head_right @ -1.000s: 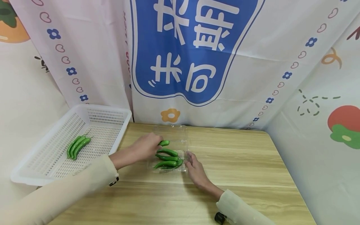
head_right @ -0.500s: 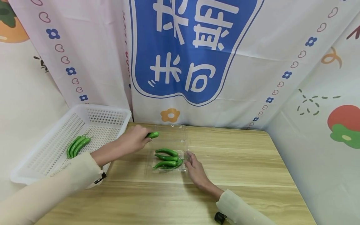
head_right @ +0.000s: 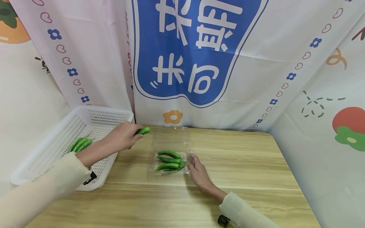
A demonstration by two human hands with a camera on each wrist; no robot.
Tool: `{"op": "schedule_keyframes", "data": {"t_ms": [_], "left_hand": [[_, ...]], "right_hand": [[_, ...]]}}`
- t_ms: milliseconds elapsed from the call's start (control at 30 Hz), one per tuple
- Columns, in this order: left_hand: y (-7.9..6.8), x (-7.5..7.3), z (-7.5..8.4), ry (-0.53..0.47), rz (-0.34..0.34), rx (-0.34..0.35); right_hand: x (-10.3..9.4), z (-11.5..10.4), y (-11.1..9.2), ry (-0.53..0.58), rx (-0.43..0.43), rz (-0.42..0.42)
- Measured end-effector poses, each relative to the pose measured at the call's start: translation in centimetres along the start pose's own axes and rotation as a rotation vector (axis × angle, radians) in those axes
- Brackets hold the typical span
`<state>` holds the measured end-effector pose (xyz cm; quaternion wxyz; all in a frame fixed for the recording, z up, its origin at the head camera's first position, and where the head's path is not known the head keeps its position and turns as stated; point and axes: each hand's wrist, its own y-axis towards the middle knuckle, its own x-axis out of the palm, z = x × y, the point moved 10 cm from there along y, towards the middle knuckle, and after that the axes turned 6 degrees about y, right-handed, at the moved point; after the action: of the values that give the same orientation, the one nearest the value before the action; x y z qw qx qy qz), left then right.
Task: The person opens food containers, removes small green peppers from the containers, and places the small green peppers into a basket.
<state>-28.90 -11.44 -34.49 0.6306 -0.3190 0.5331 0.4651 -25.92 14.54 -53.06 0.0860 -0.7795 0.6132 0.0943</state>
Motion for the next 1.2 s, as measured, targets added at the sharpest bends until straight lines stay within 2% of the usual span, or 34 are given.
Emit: {"op": "schedule_keyframes", "data": {"t_ms": [233, 800, 1067, 1200], "left_hand": [[-0.9, -1.2, -2.4, -0.052, -0.036, -0.057], [-1.9, -3.2, -5.5, -0.019, -0.011, -0.092], [-2.9, -3.6, -8.1, -0.035, -0.024, -0.142], [-3.3, -4.0, -9.1, 0.011, 0.008, -0.132]], "right_hand": [[0.0, 0.0, 0.1, 0.003, -0.007, -0.003], [0.1, -0.2, 0.0, 0.005, -0.004, -0.005], [0.1, -0.3, 0.0, 0.01, 0.005, -0.014], [0.1, -0.3, 0.0, 0.009, 0.001, -0.011]]}}
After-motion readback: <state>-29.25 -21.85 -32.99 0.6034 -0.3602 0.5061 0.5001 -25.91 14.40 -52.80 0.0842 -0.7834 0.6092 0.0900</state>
